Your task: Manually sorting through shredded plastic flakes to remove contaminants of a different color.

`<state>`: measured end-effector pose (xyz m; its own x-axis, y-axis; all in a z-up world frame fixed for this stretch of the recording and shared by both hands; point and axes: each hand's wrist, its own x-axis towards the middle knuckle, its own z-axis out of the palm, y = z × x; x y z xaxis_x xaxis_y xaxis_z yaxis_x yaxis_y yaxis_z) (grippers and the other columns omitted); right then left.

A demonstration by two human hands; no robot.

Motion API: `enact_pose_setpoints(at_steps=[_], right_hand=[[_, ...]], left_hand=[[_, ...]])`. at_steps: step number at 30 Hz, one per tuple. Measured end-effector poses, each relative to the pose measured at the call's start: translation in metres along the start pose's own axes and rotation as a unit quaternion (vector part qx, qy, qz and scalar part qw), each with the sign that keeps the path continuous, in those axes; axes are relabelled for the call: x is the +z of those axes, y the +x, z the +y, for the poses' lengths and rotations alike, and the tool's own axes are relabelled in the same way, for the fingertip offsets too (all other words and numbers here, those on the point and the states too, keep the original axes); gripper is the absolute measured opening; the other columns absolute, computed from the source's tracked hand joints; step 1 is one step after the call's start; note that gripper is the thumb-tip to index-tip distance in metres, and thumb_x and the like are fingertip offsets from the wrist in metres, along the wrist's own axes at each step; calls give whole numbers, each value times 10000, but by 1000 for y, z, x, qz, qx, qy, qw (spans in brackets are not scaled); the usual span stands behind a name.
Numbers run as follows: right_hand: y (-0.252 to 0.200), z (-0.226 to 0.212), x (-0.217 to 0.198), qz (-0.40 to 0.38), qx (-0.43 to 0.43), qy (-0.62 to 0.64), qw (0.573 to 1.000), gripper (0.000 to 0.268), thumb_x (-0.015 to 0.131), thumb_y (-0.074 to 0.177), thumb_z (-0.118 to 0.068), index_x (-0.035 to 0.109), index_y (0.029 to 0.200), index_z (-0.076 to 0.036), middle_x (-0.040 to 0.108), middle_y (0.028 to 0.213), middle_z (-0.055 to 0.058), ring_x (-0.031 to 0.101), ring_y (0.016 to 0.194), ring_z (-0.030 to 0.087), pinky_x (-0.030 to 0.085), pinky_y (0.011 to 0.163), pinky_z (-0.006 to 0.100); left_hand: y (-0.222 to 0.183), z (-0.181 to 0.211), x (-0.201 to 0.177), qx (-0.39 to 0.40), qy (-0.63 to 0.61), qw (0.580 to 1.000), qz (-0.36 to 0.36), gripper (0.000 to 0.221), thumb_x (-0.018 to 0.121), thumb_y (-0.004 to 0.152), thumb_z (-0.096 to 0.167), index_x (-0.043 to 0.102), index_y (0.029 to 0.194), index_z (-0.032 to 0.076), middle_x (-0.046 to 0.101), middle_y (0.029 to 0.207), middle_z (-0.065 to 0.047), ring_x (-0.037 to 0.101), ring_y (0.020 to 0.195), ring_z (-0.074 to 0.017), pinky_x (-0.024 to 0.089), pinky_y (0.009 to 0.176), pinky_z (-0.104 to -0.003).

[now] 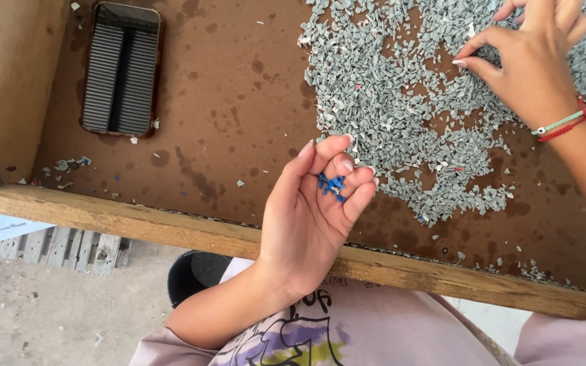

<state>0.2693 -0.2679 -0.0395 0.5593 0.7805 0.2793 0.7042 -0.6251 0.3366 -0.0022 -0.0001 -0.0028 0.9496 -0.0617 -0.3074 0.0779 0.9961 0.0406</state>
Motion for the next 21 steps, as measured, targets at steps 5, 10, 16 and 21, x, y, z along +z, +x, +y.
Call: enact_pose_setpoints(at_steps=[5,10,16,21], right_hand=[[0,-3,-2,-14,17,47,999,151,934,1102,-362,823,1072,-264,491,1352,84,381,1270,371,302,904,449],[-1,2,1,-13,24,53,998,133,930,1121,-361,830,1125,-273,497,1353,89,378,1238,375,286,881,438],[3,-3,-1,-25,42,163,985,216,903,1029,-379,817,1142,-216,501,1412,152,358,1302,414,275,1032,524],[4,-7,2,-15,53,169,984,220,914,1031,-403,825,1130,-228,469,1361,126,372,1281,403,286,1011,530]], left_hand=[[0,0,0,4,-1,1000,-4,347,443,1134,263,633,1239,-6,616,942,-76,700,987,-232,608,961,-346],[0,0,-1,4,0,1000,-9,351,439,1137,266,638,1239,-5,628,947,-75,701,983,-229,599,976,-350],[0,0,-1,-1,-3,1000,-5,358,437,1135,268,629,1250,-12,611,951,-77,705,973,-225,604,968,-350],[0,0,-2,-2,-9,1000,-14,362,427,1144,266,629,1255,-14,614,942,-75,703,951,-217,607,960,-343]])
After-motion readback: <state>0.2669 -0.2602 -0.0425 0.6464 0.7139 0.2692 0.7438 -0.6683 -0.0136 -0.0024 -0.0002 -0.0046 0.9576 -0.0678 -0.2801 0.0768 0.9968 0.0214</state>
